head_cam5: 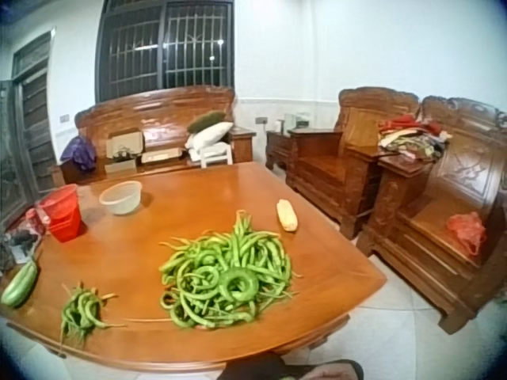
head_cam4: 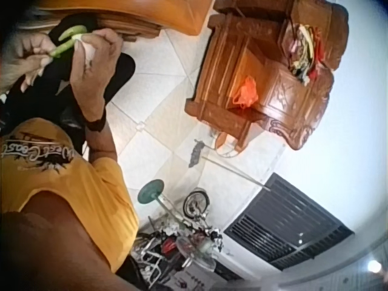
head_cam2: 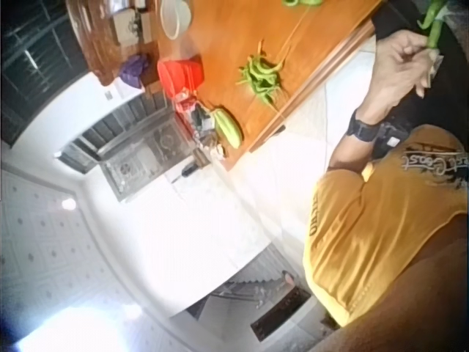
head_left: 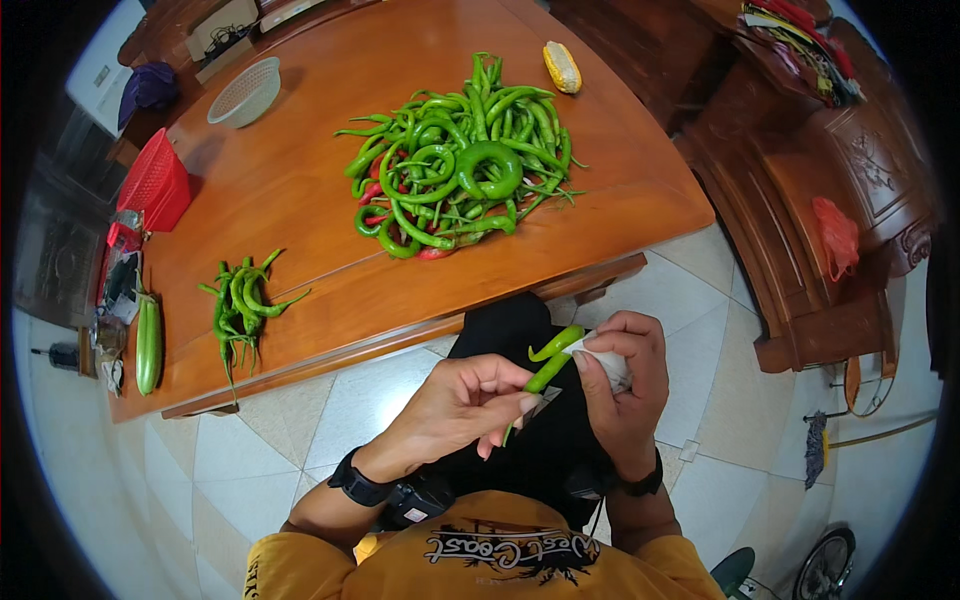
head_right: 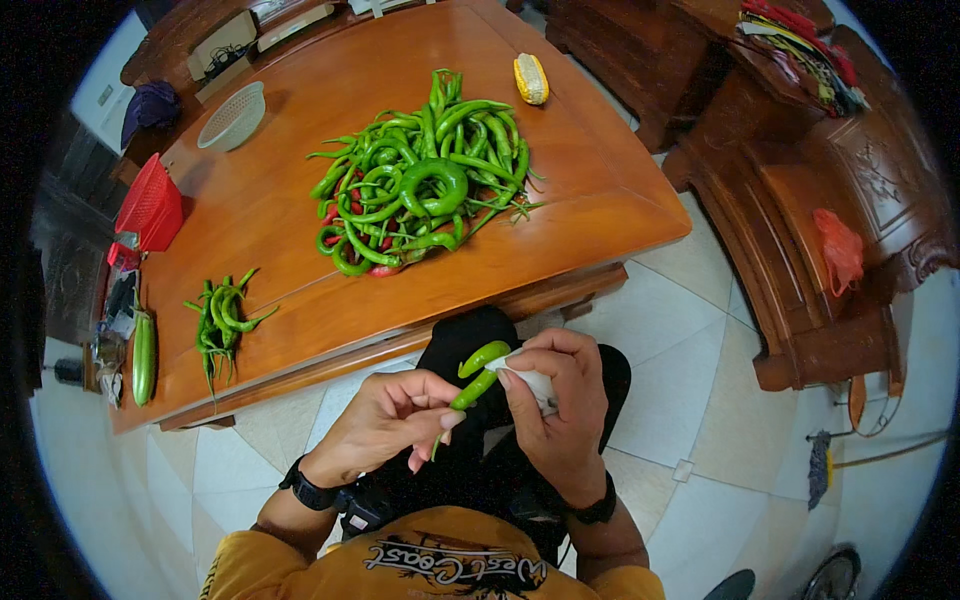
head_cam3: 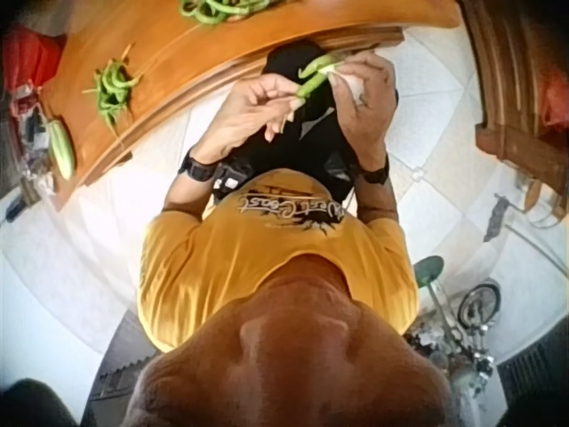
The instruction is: Cleaning and wiping green chili peppers with a white cloth.
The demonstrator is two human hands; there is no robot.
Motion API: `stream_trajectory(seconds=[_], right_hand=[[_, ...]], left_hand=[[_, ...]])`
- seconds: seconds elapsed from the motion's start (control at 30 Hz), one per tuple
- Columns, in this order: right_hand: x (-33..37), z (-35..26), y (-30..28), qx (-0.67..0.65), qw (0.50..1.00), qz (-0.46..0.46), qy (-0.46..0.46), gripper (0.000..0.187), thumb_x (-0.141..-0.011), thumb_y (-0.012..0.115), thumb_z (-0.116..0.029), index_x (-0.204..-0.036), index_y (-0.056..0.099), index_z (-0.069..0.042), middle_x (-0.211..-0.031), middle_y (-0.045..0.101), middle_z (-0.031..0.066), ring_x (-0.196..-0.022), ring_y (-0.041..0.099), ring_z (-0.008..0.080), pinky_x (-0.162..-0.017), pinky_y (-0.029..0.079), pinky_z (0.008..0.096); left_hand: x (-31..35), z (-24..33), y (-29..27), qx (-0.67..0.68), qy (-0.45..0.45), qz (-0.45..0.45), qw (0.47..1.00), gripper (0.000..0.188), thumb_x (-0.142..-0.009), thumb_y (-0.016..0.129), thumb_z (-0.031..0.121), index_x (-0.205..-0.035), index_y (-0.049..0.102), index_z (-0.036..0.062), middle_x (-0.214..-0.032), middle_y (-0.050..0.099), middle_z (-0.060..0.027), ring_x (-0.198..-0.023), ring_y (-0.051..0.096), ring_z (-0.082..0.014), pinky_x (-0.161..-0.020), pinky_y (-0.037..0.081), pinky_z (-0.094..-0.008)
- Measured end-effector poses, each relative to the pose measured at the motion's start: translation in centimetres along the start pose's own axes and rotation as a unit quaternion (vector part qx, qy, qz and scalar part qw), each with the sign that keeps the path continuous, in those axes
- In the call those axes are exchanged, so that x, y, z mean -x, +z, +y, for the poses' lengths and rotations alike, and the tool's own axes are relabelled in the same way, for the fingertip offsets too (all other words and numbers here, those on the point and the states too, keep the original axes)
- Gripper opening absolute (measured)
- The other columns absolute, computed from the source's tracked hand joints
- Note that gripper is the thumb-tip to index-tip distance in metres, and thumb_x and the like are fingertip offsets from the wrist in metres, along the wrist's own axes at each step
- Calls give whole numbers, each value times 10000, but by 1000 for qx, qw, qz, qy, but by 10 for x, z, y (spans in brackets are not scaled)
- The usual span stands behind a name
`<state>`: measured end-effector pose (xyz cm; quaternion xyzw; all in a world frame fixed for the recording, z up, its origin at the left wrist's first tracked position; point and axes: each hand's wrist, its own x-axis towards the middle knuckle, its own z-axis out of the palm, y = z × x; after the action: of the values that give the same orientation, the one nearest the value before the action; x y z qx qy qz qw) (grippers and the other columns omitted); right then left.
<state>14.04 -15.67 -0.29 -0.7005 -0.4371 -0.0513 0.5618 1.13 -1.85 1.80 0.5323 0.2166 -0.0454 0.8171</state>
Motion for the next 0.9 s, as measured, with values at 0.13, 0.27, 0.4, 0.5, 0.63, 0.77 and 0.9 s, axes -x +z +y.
stream_trajectory(seconds=[0.13,0.27,0.4,0.5,0.63,0.77,0.9], right_hand=[[2,1,1,-14,1000,15,7,184,-746,683,17,-892,592,-49,-943,543,101,-790,552,204,-691,455,280],[0,-4,1,-17,1000,-2,-7,188,-727,704,17,-871,603,-49,-923,550,91,-782,559,201,-677,464,282],[3,-7,4,-16,999,-31,-23,188,-710,716,20,-854,612,-44,-917,553,89,-786,570,205,-670,472,289],[7,-7,5,-53,996,-64,-19,198,-698,712,20,-859,615,-41,-916,555,91,-796,581,220,-667,481,297],[3,-8,2,-43,997,-59,-28,198,-701,691,29,-866,613,-46,-915,554,87,-790,576,218,-669,478,294],[1,-3,0,-3,1000,-10,-16,198,-702,667,41,-869,612,-48,-937,553,100,-788,571,220,-674,474,292],[3,-6,0,-40,997,-59,-26,203,-698,667,43,-874,615,-45,-969,547,110,-802,573,218,-677,474,291]], left_hand=[[-3,-2,0,-13,-1,-6,1000,118,-873,608,48,-976,592,-7,-704,618,-29,-483,540,-40,-410,428,-168],[-4,-1,0,-29,-6,-2,1000,106,-865,620,43,-957,597,-5,-695,616,-30,-476,544,-43,-409,437,-173],[-4,-1,0,-18,0,-1,1000,110,-871,621,73,-939,592,-9,-687,600,-12,-507,538,-27,-405,430,-158],[-4,-2,-1,-21,11,-6,1000,106,-872,617,66,-938,591,-13,-690,599,-14,-512,539,-27,-407,434,-159],[-3,-1,-1,-9,16,0,1000,107,-867,625,59,-943,592,-9,-694,602,-16,-503,541,-34,-418,439,-167],[-3,-1,-1,-15,22,-2,1000,117,-878,614,72,-967,599,-2,-714,613,-23,-506,540,-41,-438,442,-176],[-4,-1,-1,-22,46,-10,999,184,-912,580,130,-1028,598,-12,-693,575,6,-542,513,-28,-452,439,-169]])
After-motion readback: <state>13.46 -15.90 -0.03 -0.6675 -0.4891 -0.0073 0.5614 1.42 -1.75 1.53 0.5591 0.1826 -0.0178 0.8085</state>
